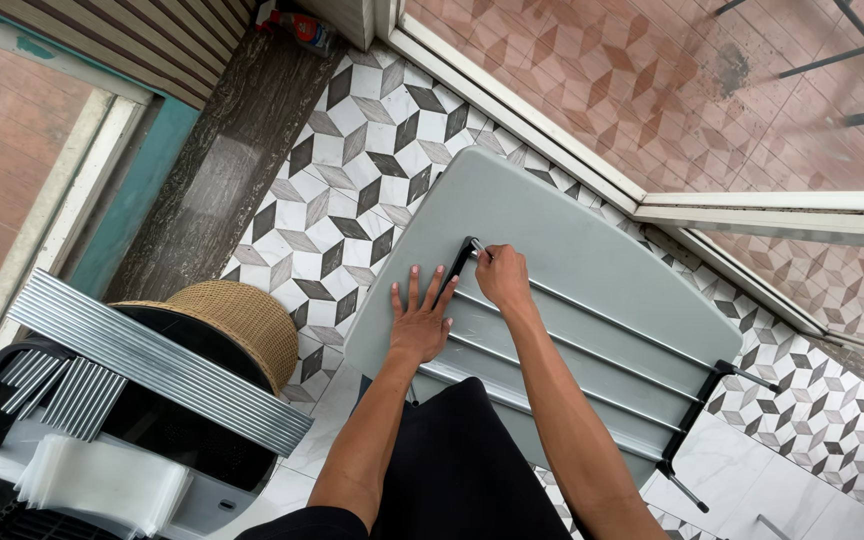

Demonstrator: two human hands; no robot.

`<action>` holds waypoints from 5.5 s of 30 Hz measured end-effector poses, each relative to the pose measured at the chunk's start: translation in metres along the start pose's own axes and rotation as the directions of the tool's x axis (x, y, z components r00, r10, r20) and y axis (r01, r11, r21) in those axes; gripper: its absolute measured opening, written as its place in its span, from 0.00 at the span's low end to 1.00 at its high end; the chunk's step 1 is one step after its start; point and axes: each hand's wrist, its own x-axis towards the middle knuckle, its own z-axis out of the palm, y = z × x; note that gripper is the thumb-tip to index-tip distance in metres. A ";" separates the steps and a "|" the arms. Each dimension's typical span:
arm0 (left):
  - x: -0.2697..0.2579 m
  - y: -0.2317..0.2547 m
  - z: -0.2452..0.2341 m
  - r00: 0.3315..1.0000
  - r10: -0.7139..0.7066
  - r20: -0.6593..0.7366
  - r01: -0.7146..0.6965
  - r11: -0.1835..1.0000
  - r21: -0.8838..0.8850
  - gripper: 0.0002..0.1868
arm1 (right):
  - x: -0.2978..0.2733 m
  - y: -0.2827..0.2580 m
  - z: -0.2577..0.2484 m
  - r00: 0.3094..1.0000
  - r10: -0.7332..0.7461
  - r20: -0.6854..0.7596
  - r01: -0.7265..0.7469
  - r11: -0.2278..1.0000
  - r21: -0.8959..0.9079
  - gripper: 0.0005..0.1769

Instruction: The person assembles a small table by inserting metal rods into a grey plastic tabletop, then attaches black side supports and secures them with small metal pins. The person also places a translucent plastic sheet over the assembled frame.

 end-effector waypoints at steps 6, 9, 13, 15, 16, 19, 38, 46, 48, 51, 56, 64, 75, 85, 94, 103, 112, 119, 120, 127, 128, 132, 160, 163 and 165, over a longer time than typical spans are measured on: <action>0.001 -0.003 -0.001 1.000 0.019 -0.021 -0.020 0.999 -0.045 0.39 | 0.018 -0.020 0.001 0.994 -0.108 0.028 0.112 0.970 -0.217 0.11; 0.003 -0.005 0.000 1.000 0.026 -0.012 -0.026 0.998 -0.054 0.39 | 0.029 -0.030 0.002 0.993 -0.028 0.111 0.056 0.964 -0.260 0.09; 0.006 -0.008 0.006 0.999 0.035 -0.016 -0.036 0.996 -0.081 0.38 | 0.040 -0.037 0.004 0.988 0.008 0.157 0.040 0.954 -0.297 0.07; 0.007 -0.008 0.008 0.998 0.042 -0.054 -0.045 0.997 -0.060 0.38 | 0.041 -0.038 0.003 0.976 0.084 0.202 -0.021 0.955 -0.296 0.08; 0.009 -0.006 0.008 0.998 0.041 -0.042 -0.044 0.997 -0.066 0.38 | 0.041 -0.037 0.002 0.982 0.061 0.177 -0.006 0.956 -0.293 0.07; 0.010 -0.008 0.007 0.999 0.033 -0.008 -0.033 0.997 -0.076 0.38 | 0.039 -0.038 0.008 0.991 0.015 0.134 0.025 0.957 -0.289 0.06; 0.003 0.001 0.002 1.000 -0.012 -0.002 0.012 0.996 0.086 0.46 | -0.006 -0.052 -0.065 0.835 0.232 0.499 -0.470 0.774 0.425 0.35; -0.024 -0.008 0.021 0.922 -0.236 -0.305 0.152 0.949 -0.277 0.48 | -0.115 0.200 -0.108 0.863 0.456 0.217 -0.477 0.597 0.645 0.28; -0.025 -0.021 0.022 0.878 -0.293 -0.377 0.122 0.901 -0.416 0.47 | -0.139 0.282 -0.108 0.818 0.575 0.022 -0.467 0.640 0.611 0.27; -0.035 -0.037 0.024 0.887 -0.347 -0.306 0.209 0.891 -0.403 0.43 | -0.175 0.381 -0.104 0.712 0.695 -0.098 -0.548 0.638 0.542 0.32; -0.050 -0.047 0.040 0.847 -0.351 -0.398 0.207 0.909 -0.362 0.39 | -0.196 0.459 -0.085 0.664 0.726 0.176 -0.612 0.393 0.686 0.44; -0.097 -0.025 0.031 0.856 -0.439 -0.273 0.113 0.675 -0.729 0.29 | -0.219 0.476 -0.078 0.704 0.697 0.139 -0.415 0.244 0.877 0.31; -0.181 -0.030 -0.072 0.881 -0.014 -0.473 -0.452 0.268 -0.851 0.22 | -0.313 0.477 -0.204 0.994 0.083 -0.066 0.074 -0.101 0.992 0.29; -0.191 -0.015 -0.059 0.940 -0.167 -0.299 -0.200 0.442 -0.875 0.42 | -0.343 0.446 -0.214 0.982 0.151 0.110 -0.167 0.445 0.880 0.38; -0.105 -0.012 -0.029 0.845 -0.170 -0.508 -0.316 0.607 -0.729 0.38 | -0.310 0.430 -0.157 0.947 0.305 0.102 -0.251 0.502 0.828 0.39; -0.067 -0.031 -0.042 0.916 -0.303 -0.263 -0.037 0.589 -0.807 0.28 | -0.300 0.456 -0.151 0.897 0.422 0.129 -0.348 0.497 0.795 0.35; 0.016 -0.032 -0.089 0.860 -0.250 -0.444 -0.134 0.729 -0.671 0.19 | -0.219 0.479 -0.207 0.873 0.484 -0.059 -0.178 0.429 0.886 0.35; 0.066 0.012 -0.134 0.884 -0.177 -0.433 -0.002 0.924 -0.382 0.21 | -0.140 0.469 -0.240 0.906 0.409 -0.113 -0.241 0.715 0.656 0.29; 0.067 0.017 -0.140 0.893 -0.173 -0.416 0.030 0.944 -0.328 0.22 | -0.130 0.466 -0.241 0.922 0.365 -0.132 -0.213 0.760 0.614 0.28; 0.082 0.055 -0.163 0.903 -0.146 -0.405 -0.042 0.906 -0.421 0.27 | -0.099 0.434 -0.245 0.917 0.333 -0.219 -0.157 0.806 0.571 0.24; 0.081 0.058 -0.166 0.882 -0.113 -0.458 -0.116 0.889 -0.442 0.27 | -0.101 0.429 -0.246 0.903 0.356 -0.241 -0.127 0.756 0.642 0.24; 0.067 0.064 -0.180 0.818 0.002 -0.575 -0.438 0.649 -0.622 0.29 | -0.116 0.424 -0.259 0.865 0.379 -0.328 0.081 0.540 0.838 0.26; -0.011 0.150 -0.079 0.831 0.278 -0.481 -0.203 0.958 0.203 0.20 | -0.231 0.393 -0.202 0.891 0.123 -0.438 -0.079 0.990 0.118 0.18; -0.006 0.169 -0.048 0.913 0.235 -0.333 -0.171 0.963 0.210 0.29 | -0.230 0.384 -0.191 0.920 0.216 -0.327 -0.245 0.968 -0.049 0.19; -0.007 0.176 -0.028 0.920 0.228 -0.319 -0.140 0.951 0.276 0.33 | -0.224 0.373 -0.180 0.919 0.228 -0.323 -0.272 0.958 -0.096 0.26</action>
